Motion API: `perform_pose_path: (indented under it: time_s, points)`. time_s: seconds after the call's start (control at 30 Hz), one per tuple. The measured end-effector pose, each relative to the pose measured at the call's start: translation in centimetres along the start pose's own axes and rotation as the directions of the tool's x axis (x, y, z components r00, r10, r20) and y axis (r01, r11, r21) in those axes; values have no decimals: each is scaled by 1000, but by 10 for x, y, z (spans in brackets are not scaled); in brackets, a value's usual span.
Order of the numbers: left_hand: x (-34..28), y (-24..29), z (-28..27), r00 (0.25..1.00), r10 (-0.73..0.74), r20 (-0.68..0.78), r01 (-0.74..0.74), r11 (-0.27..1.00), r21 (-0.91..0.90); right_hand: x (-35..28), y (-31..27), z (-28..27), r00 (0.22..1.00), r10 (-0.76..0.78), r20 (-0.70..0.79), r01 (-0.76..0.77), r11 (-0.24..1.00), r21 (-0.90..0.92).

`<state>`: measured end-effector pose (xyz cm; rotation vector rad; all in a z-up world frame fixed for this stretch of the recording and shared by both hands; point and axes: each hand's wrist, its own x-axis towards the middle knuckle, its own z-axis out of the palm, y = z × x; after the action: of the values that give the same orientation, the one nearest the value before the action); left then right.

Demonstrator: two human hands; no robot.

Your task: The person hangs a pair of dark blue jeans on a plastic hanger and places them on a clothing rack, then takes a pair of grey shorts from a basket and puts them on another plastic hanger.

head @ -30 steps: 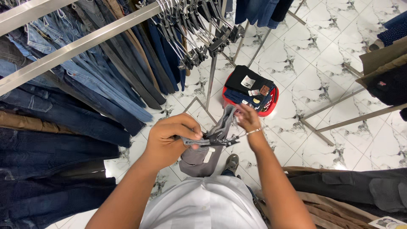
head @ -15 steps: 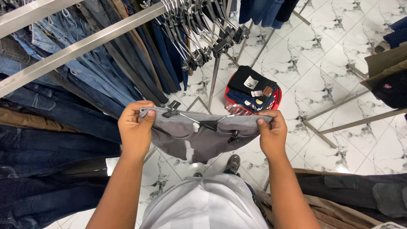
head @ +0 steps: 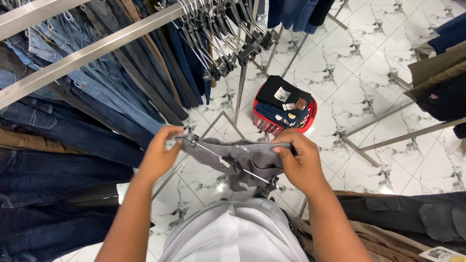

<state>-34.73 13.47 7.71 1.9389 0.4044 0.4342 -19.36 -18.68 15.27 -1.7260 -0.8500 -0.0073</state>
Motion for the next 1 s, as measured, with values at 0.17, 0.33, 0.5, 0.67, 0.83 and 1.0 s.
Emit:
perform_pose_path:
  time_s: [0.17, 0.33, 0.5, 0.67, 0.83, 1.0]
  points:
    - [-37, 46, 86, 812, 546, -204, -546, 835, 65, 4, -9, 4, 997, -49, 56, 51, 998, -29]
    - [-56, 72, 169, 389, 892, 232, -892, 428, -149, 7, -2, -1, 996, -79, 29, 80, 996, -50]
    - [-47, 57, 204, 388, 879, 279, -921, 382, 77, 6, 0, -16, 997, -75, 2, 75, 997, -12]
    - [-45, 37, 214, 435, 822, 368, -898, 423, 117, -1, 10, -26, 996, -93, 3, 93, 995, -21]
    - [-43, 55, 191, 541, 735, 408, -756, 638, -148, -9, 10, -38, 985, -171, 14, 171, 985, -25]
    - [-32, 100, 149, 772, 503, 390, -411, 862, -298, -12, 8, -35, 975, -217, 55, 220, 974, -54]
